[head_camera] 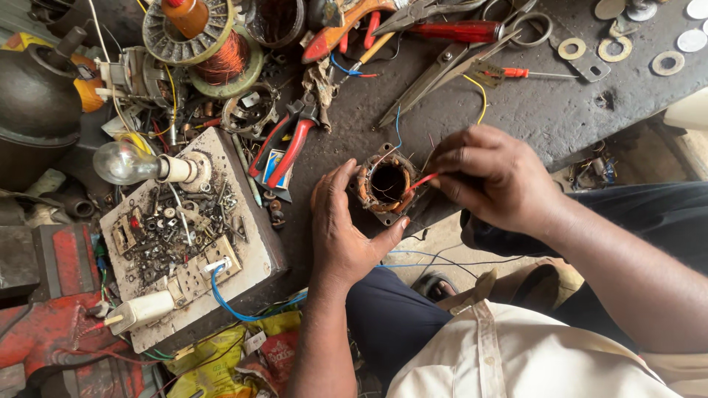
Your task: The person is repairing an electrical component, likely a motor stator, by manipulating wires and using a screwdriver. They are seated at a cluttered workbench, handling the component and adjusting wires with their hands and tools.
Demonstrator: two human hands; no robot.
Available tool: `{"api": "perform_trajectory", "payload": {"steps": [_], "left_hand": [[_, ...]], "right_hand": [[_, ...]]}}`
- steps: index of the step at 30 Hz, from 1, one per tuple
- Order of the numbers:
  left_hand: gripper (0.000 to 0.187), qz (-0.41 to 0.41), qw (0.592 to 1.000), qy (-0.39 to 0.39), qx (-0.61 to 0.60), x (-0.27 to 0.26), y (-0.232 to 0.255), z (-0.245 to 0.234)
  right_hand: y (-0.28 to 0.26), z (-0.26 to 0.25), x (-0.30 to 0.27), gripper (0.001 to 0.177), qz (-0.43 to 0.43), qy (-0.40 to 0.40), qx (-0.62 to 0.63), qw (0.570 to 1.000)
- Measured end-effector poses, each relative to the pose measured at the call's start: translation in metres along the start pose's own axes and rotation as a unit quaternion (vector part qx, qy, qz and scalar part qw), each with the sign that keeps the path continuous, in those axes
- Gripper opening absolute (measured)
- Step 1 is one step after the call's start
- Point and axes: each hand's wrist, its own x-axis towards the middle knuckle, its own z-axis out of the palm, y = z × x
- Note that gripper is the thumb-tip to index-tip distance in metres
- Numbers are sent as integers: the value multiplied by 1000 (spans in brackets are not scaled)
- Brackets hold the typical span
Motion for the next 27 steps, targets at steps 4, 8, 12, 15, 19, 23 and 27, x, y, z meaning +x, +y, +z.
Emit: {"api": "perform_trajectory", "payload": {"steps": [4,8,12,15,19,23,27], "left_hand": [[98,-12,1000,-10,-10,-1,0,0],[98,-11,1000,-12,-6,-1,-1,0],[99,-9,1000,-11,-9,-1,-1,0],[99,-11,1000,-6,-9,-2,1,0],[98,1,1000,5,-8,-2,0,0],[98,8,1000,7,-17,-2,-2,0],[98,6,1000,1,-27,-1,0,-2]], "right_hand": [[3,0,8,19,6,16,19,1000],[5,4,15,18,5,25,-1,1000],[6,5,13,21,7,16,-32,999],[7,5,10,21,12,20,-40,999],[9,5,8,20,22,32,-15,999],[8,6,3,19,37,37,-37,998],[8,7,3,19,38,45,-54,997]]}}
